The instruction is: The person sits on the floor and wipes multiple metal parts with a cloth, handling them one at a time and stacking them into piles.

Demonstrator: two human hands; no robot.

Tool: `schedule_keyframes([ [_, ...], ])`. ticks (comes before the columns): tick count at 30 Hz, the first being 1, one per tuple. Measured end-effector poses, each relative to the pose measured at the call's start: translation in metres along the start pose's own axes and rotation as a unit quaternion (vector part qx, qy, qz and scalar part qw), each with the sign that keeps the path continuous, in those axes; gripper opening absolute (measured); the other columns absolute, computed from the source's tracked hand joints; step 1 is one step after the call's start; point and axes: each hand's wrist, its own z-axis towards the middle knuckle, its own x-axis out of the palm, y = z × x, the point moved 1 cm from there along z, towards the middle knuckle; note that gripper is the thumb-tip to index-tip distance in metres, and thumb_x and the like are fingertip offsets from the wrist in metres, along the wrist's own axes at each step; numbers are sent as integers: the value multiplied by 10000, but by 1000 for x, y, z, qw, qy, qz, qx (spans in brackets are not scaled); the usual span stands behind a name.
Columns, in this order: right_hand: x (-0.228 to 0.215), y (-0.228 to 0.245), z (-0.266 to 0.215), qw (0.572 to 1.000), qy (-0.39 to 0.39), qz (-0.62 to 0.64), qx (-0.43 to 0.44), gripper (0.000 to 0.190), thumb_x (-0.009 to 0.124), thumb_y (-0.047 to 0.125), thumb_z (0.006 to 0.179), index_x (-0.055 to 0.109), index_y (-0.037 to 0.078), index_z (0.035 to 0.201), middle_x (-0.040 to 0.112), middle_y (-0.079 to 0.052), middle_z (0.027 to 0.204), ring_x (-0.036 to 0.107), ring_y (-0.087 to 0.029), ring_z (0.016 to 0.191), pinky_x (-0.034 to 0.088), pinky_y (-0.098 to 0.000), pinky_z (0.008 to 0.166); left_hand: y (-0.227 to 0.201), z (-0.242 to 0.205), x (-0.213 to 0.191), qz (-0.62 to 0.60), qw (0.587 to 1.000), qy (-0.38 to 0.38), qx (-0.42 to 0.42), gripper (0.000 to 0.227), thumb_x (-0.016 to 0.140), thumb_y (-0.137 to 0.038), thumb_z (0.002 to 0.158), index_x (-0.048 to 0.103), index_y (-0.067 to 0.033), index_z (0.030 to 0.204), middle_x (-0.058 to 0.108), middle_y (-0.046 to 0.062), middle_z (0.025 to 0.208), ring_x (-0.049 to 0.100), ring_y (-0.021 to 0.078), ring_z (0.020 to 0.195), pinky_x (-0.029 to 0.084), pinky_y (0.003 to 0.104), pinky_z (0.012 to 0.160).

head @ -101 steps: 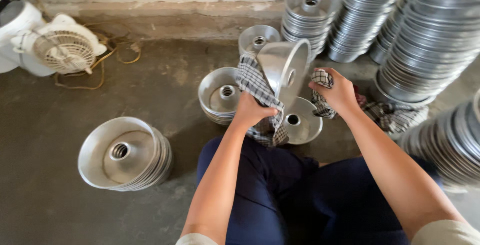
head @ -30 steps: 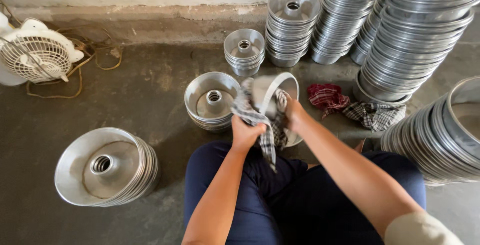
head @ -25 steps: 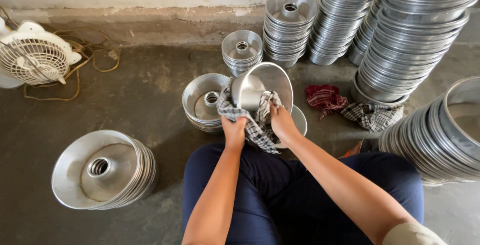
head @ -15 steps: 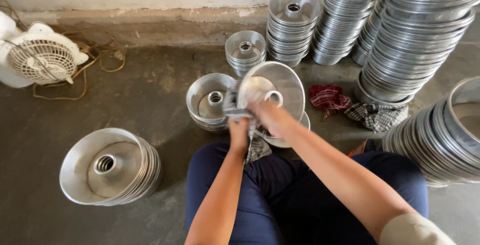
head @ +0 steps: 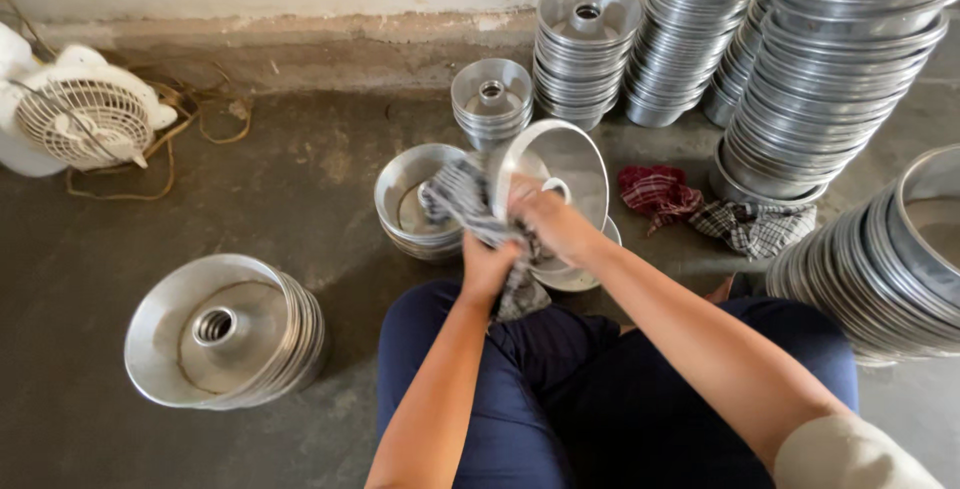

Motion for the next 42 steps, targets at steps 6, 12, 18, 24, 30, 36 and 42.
schedule_keyframes([
  [6, 21, -28, -22, 983, -103, 140, -58, 479, 340, 343, 1133, 567, -11, 1363, 678, -84, 1261, 617, -189, 1163, 474, -312, 1042, 1, -7, 3, 77, 995, 65, 26, 375, 758, -66, 681, 649, 13, 1031, 679, 42, 912, 636, 142, 842, 540, 308, 775],
  [12, -24, -21, -33, 896, 191, -395, -64, 594, 697, 215, 861, 584, 159, 1442, 704, -149, 1245, 706, -300, 1048, 559, -406, 923, 20, 2, -20, -39, 995, -80, -34, 430, 698, -57, 703, 616, -31, 1124, 704, 34, 1010, 667, 148, 885, 555, 302, 790],
  [18, -88, 25, -1, 708, 214, -666, -99, 307, 535, 156, 963, 650, 130, 1247, 686, -68, 1249, 697, -251, 1036, 576, -418, 760, 22, 9, -26, -2, 993, 19, -119, 392, 693, -106, 805, 638, -3, 1179, 713, 91, 1097, 674, 166, 971, 549, 298, 854],
  [24, -46, 23, -23, 764, -31, -620, -177, 584, 653, 338, 715, 640, 53, 1224, 655, -216, 1192, 627, -412, 1093, 518, -519, 892, 32, 0, -22, 26, 996, 1, -85, 390, 714, -62, 745, 632, 47, 1110, 658, 97, 999, 631, 195, 898, 533, 346, 793],
  [30, -39, 10, -64, 763, -73, -607, -210, 567, 686, 260, 739, 672, -30, 1226, 660, -204, 1198, 618, -388, 1075, 512, -494, 914, 35, -10, -22, -25, 997, 3, -68, 489, 661, -63, 754, 579, 4, 1231, 632, 75, 1090, 598, 167, 993, 508, 306, 893],
  [36, -48, 5, -76, 713, -41, -660, -233, 288, 651, 156, 728, 736, 30, 973, 698, -163, 1175, 670, -338, 1053, 534, -471, 869, 25, -12, -9, -60, 991, -16, -115, 465, 648, -77, 766, 586, -13, 1222, 643, 53, 1063, 595, 158, 960, 507, 301, 852],
  [42, -5, 3, -89, 813, 35, -577, -76, 316, 647, 221, 860, 679, 9, 1092, 697, -213, 987, 662, -408, 905, 505, -516, 833, 26, -9, -5, 44, 999, -15, 29, 488, 706, 14, 668, 588, 10, 1141, 626, 48, 990, 600, 162, 903, 519, 315, 827],
])
